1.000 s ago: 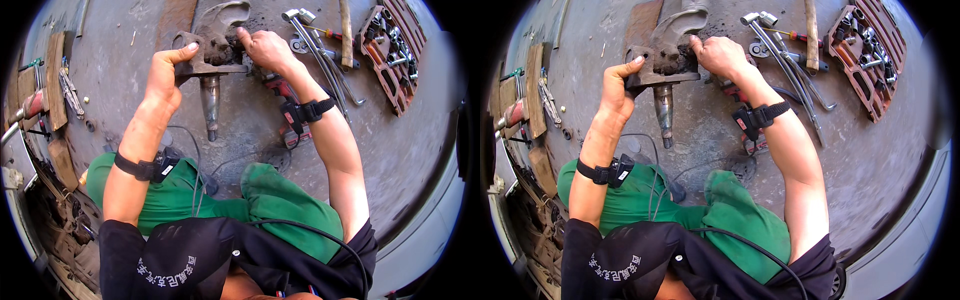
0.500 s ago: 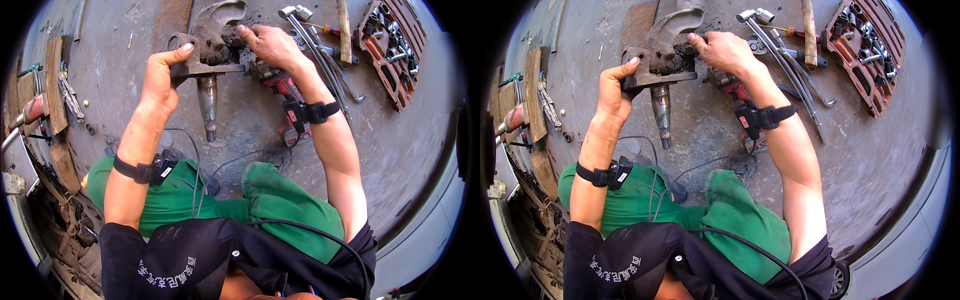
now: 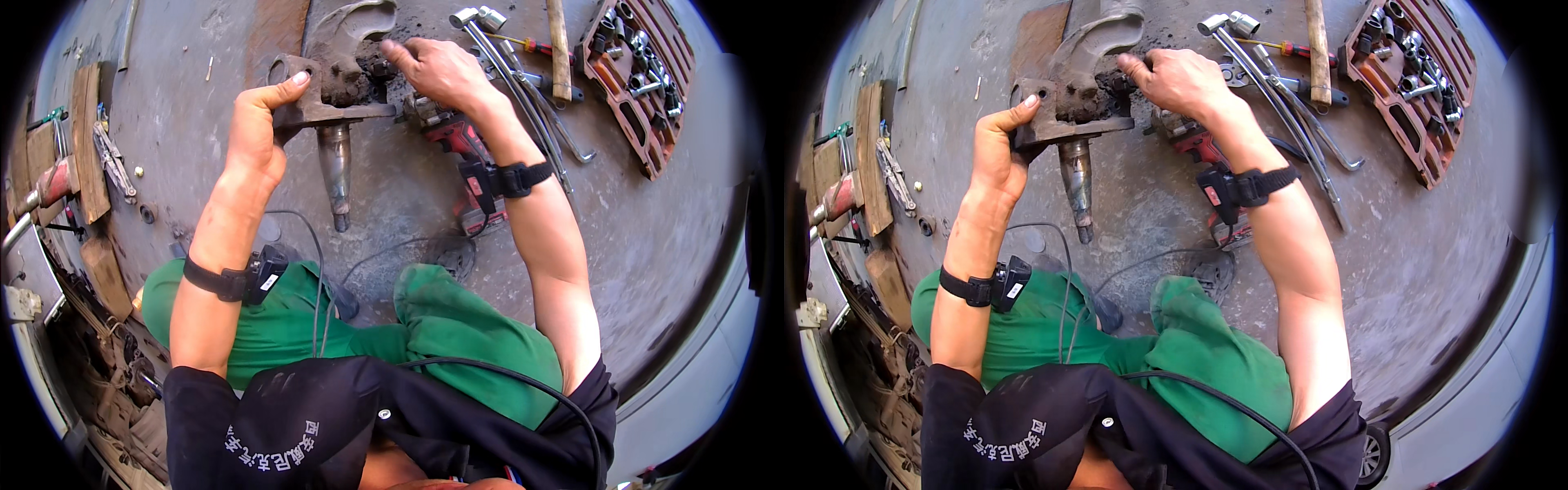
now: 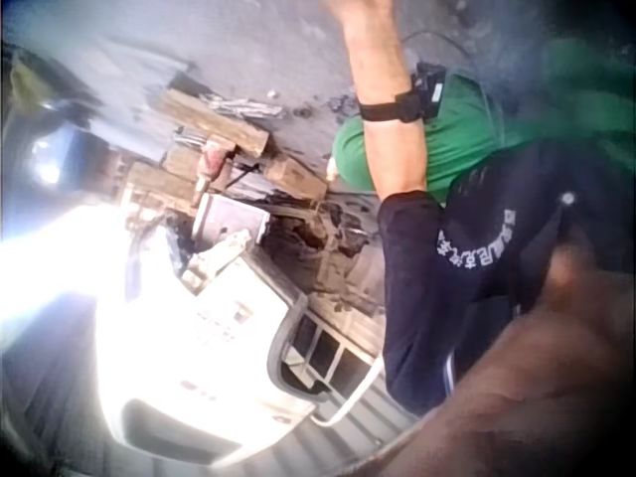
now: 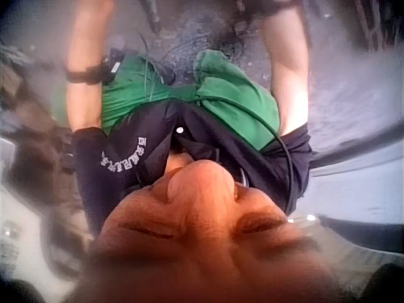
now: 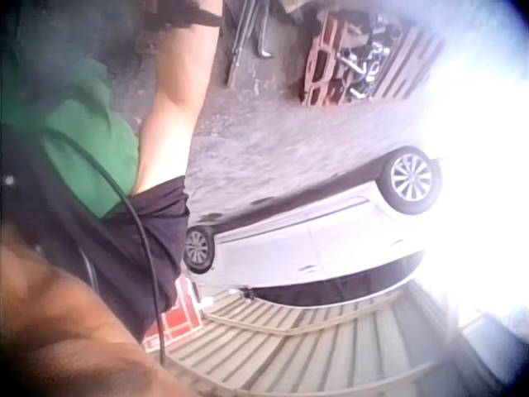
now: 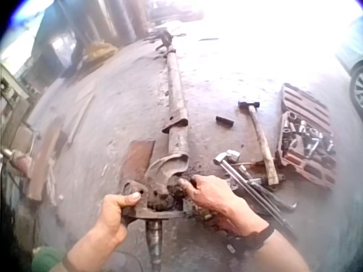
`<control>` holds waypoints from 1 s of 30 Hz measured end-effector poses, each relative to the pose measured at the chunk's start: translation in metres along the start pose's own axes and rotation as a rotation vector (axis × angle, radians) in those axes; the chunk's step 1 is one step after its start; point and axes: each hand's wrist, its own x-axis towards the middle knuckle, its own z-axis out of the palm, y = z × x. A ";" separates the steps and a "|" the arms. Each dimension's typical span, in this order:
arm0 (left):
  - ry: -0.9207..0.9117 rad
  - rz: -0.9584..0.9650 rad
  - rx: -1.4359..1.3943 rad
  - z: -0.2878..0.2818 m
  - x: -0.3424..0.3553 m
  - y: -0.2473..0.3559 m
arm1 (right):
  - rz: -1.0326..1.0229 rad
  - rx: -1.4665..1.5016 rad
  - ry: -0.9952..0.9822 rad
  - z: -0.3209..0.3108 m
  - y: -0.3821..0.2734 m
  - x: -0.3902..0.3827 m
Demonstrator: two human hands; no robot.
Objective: The person uses a hammer and an electric drill to work on a metal automotive component on the floor of a garage, removing small parts by hand.
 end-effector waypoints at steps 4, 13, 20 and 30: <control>-0.037 0.006 0.006 0.001 0.001 0.000 | -0.232 -0.110 0.095 0.014 -0.003 -0.004; -0.019 0.005 -0.004 -0.002 0.003 -0.002 | 0.034 0.016 -0.066 -0.001 0.001 0.007; -0.013 -0.005 0.012 0.000 0.001 0.000 | -0.003 -0.018 -0.052 0.013 -0.009 0.002; -0.020 0.010 0.019 -0.002 0.002 -0.001 | 0.028 0.304 -0.104 -0.015 0.020 0.001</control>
